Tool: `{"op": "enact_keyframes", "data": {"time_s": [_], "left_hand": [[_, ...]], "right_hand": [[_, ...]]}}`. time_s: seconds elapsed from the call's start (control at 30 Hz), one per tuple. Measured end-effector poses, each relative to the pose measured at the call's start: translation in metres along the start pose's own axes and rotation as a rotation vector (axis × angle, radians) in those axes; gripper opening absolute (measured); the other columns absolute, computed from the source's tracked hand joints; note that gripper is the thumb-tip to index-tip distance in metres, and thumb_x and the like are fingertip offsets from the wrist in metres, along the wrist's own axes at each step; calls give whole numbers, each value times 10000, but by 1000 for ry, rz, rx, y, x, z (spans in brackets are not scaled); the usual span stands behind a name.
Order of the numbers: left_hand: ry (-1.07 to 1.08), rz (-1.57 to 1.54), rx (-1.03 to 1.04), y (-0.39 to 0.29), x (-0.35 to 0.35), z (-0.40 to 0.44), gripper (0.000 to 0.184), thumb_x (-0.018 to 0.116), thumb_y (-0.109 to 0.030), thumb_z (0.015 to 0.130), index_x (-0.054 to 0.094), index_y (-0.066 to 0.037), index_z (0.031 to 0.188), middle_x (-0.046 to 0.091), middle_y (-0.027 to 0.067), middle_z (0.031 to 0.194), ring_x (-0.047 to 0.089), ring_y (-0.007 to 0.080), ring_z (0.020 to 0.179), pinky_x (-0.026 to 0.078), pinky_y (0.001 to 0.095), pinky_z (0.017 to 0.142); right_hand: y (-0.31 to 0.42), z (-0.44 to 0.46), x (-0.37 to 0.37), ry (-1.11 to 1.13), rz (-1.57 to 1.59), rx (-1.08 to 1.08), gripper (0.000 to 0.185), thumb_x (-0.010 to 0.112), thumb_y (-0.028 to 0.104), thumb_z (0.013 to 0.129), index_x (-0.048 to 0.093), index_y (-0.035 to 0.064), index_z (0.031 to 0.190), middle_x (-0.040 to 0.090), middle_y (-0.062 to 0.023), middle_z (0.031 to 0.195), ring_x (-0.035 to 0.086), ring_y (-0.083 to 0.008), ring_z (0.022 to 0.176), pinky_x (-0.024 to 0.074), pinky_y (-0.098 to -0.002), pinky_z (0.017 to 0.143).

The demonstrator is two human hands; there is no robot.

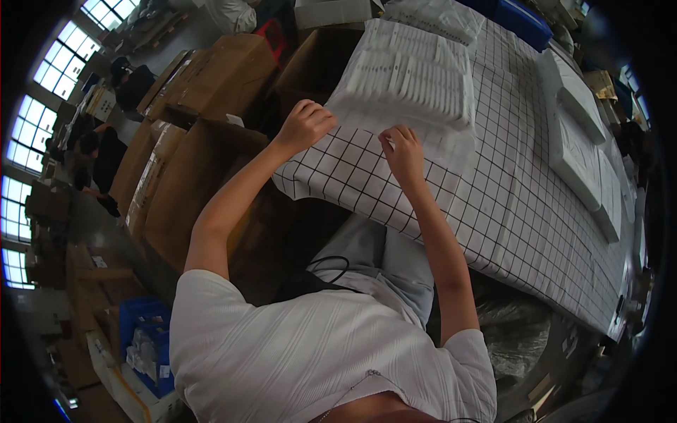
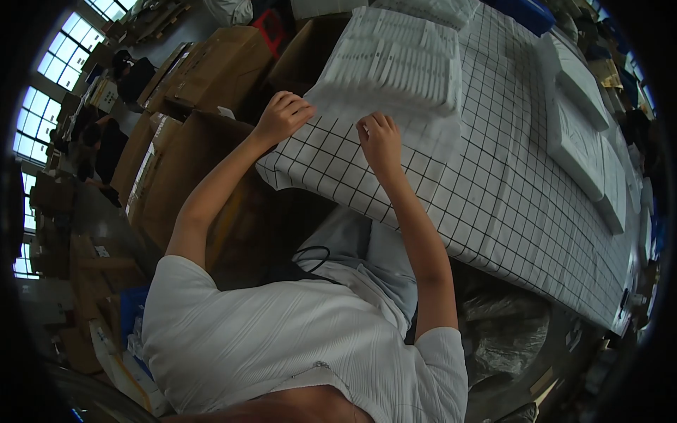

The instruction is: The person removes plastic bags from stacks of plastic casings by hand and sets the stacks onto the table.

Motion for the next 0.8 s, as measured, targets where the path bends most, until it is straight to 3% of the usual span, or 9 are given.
{"op": "enact_keyframes", "data": {"time_s": [0.33,0.43,0.6,0.63,0.8], "left_hand": [[31,48,-9,6,-1,-9,152,713,-122,796,692,-122,947,641,-28,939,591,148,935,440,354,910],[5,32,-43,8,0,-6,165,708,-120,803,692,-125,967,641,-30,947,590,146,942,436,357,921],[12,15,-45,11,0,-1,191,700,-114,811,692,-129,1002,640,-31,965,590,144,939,433,349,906],[16,8,-28,12,0,-1,169,713,-123,800,697,-134,968,636,-36,951,592,141,926,428,332,878],[49,-69,-41,16,3,-5,148,725,-140,791,704,-152,937,620,-41,927,592,138,899,412,311,838]], "right_hand": [[0,-2,-1,-82,-57,-126,126,695,85,789,597,90,869,596,-29,918,573,-237,857,451,-363,762],[2,0,-15,-25,-46,-121,245,703,83,772,586,102,987,578,-46,998,564,-248,943,443,-379,820],[-24,-16,-52,93,-389,-83,452,713,56,737,537,111,1149,527,-55,1114,497,-265,1114,398,-432,935],[-31,-18,-59,73,-423,-67,419,728,39,717,579,100,1103,584,-50,1096,538,-259,1084,418,-402,922],[-57,-21,-100,103,-401,-77,251,707,45,762,634,88,998,631,-32,1014,584,-239,1002,458,-381,866]]}}
Point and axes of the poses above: each hand's wrist, its own z-axis towards the middle knuckle, its own x-axis out of the palm, y = z × x, the point moved 2 cm from there along z, towards the middle knuckle
